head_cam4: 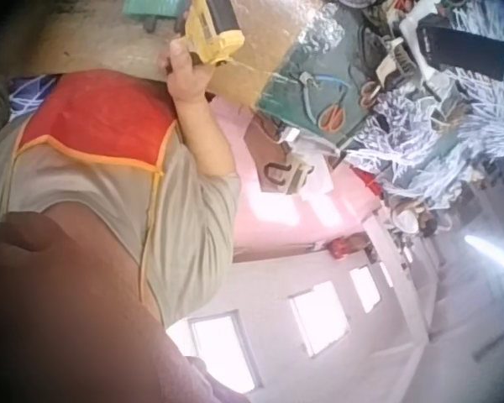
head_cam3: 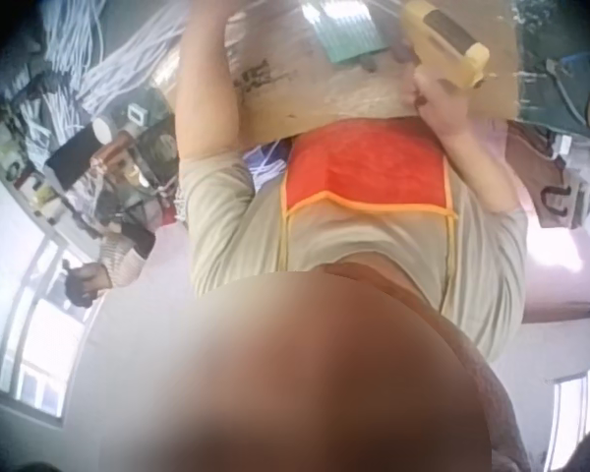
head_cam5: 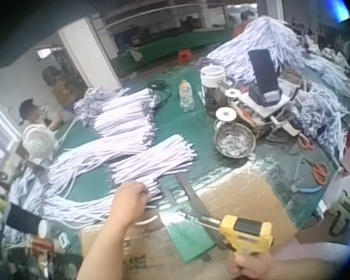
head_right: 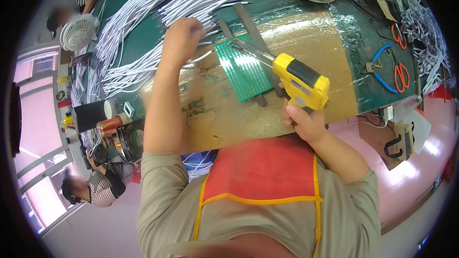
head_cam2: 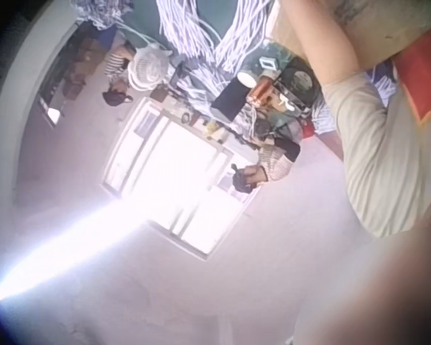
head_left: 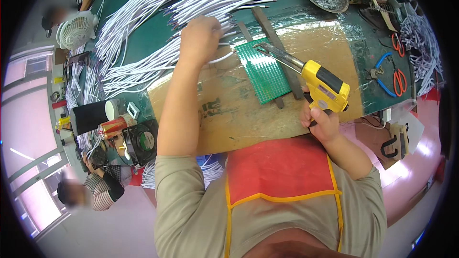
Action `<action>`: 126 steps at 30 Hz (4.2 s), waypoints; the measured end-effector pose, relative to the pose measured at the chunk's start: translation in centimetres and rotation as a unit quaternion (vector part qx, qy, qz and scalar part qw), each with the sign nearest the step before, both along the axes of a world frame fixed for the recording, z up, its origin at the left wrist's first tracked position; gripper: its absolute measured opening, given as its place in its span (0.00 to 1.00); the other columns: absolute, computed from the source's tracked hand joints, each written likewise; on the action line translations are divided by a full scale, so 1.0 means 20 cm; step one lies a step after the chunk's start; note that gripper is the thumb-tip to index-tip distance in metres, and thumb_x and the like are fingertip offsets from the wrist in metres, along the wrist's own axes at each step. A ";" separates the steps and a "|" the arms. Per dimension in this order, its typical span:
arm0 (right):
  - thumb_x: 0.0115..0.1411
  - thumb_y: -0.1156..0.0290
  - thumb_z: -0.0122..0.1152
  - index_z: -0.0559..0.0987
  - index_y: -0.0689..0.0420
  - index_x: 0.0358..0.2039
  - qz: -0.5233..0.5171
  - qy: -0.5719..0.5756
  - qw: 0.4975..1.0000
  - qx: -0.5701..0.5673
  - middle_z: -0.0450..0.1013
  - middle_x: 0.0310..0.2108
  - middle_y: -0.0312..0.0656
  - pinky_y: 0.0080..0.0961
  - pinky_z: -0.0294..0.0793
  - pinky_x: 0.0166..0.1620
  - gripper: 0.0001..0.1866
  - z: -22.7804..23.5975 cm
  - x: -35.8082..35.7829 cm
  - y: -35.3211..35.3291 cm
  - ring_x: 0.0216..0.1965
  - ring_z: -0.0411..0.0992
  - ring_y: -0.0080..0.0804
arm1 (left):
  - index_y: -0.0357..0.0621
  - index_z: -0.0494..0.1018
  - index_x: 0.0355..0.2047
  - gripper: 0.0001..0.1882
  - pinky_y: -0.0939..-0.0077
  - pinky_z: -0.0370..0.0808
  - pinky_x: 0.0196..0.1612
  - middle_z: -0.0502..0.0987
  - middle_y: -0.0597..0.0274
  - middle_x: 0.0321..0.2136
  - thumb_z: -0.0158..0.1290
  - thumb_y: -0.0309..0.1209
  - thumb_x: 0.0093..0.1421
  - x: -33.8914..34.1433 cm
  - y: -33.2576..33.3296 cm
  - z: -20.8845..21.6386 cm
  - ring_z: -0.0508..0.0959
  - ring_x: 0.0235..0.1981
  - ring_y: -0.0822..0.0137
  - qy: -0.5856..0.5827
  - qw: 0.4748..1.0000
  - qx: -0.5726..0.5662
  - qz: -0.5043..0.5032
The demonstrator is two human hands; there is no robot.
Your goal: The person solders bundles of white wires onto a green circuit board using a soldering iron and solder from a spool.
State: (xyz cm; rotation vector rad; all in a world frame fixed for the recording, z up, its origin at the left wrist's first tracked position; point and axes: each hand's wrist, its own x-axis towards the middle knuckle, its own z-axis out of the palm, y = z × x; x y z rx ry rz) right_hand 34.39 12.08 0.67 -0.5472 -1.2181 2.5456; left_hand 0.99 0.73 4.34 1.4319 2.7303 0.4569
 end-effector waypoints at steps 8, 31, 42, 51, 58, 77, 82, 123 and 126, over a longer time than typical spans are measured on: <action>0.59 0.64 0.61 0.65 0.64 0.58 0.030 -0.003 1.000 0.008 0.67 0.25 0.36 0.19 0.64 0.25 0.30 0.00 0.01 0.03 0.22 0.64 0.21 | 0.43 0.79 0.32 0.05 0.67 0.74 0.35 0.79 0.57 0.29 0.61 0.29 0.56 0.31 -0.17 0.20 0.78 0.31 0.55 -0.085 0.970 0.217 0.075; 0.60 0.63 0.60 0.63 0.66 0.60 0.037 -0.070 0.993 0.085 0.64 0.21 0.37 0.20 0.62 0.25 0.32 0.01 -0.05 -0.05 0.19 0.61 0.21 | 0.42 0.78 0.30 0.03 0.62 0.72 0.33 0.78 0.57 0.26 0.60 0.26 0.55 0.42 -0.20 0.05 0.77 0.29 0.55 0.056 0.990 0.126 -0.030; 0.60 0.66 0.57 0.65 0.66 0.57 0.027 -0.061 0.994 0.091 0.66 0.21 0.38 0.19 0.63 0.23 0.28 0.03 -0.07 -0.04 0.17 0.62 0.21 | 0.49 0.78 0.29 0.03 0.64 0.67 0.34 0.77 0.64 0.25 0.61 0.28 0.53 0.41 -0.19 0.01 0.76 0.31 0.60 0.123 0.982 0.136 -0.053; 0.61 0.65 0.57 0.65 0.67 0.56 0.036 -0.050 0.996 0.057 0.64 0.18 0.37 0.19 0.63 0.23 0.27 0.05 -0.10 -0.03 0.17 0.61 0.21 | 0.48 0.79 0.30 0.03 0.64 0.67 0.34 0.77 0.64 0.26 0.61 0.28 0.53 0.40 -0.20 -0.01 0.76 0.31 0.59 0.047 0.987 0.151 -0.028; 0.61 0.66 0.57 0.66 0.67 0.55 0.031 -0.048 0.997 0.046 0.64 0.18 0.36 0.21 0.63 0.23 0.25 0.04 -0.10 -0.03 0.17 0.61 0.22 | 0.49 0.79 0.29 0.03 0.64 0.67 0.34 0.76 0.65 0.25 0.61 0.28 0.53 0.41 -0.18 0.00 0.75 0.31 0.60 0.082 0.984 0.152 -0.043; 0.62 0.66 0.56 0.67 0.67 0.51 0.041 -0.058 0.996 0.061 0.64 0.19 0.36 0.20 0.63 0.23 0.22 0.06 -0.11 -0.03 0.17 0.62 0.21 | 0.49 0.79 0.27 0.02 0.64 0.67 0.34 0.74 0.64 0.23 0.61 0.29 0.52 0.41 -0.17 0.03 0.75 0.30 0.59 0.055 0.990 0.131 -0.023; 0.62 0.66 0.56 0.67 0.67 0.52 0.031 -0.061 0.996 0.057 0.64 0.19 0.35 0.20 0.63 0.24 0.22 0.05 -0.10 -0.03 0.17 0.62 0.21 | 0.48 0.79 0.26 0.02 0.63 0.67 0.34 0.74 0.63 0.22 0.61 0.29 0.51 0.40 -0.18 0.03 0.75 0.30 0.59 0.056 0.989 0.134 -0.030; 0.60 0.64 0.60 0.63 0.65 0.60 0.026 -0.041 0.999 0.010 0.63 0.21 0.37 0.23 0.65 0.25 0.32 -0.02 -0.07 -0.03 0.18 0.62 0.24 | 0.45 0.79 0.25 0.03 0.61 0.71 0.30 0.76 0.60 0.22 0.61 0.27 0.49 0.37 -0.17 0.07 0.76 0.27 0.57 0.058 0.988 0.133 -0.062; 0.60 0.61 0.63 0.61 0.63 0.62 0.033 -0.016 0.999 -0.024 0.66 0.26 0.38 0.25 0.69 0.29 0.35 0.00 -0.04 -0.01 0.22 0.66 0.26 | 0.42 0.80 0.28 0.05 0.65 0.73 0.34 0.79 0.57 0.26 0.62 0.28 0.52 0.38 -0.17 0.09 0.78 0.29 0.57 0.065 0.987 0.131 -0.069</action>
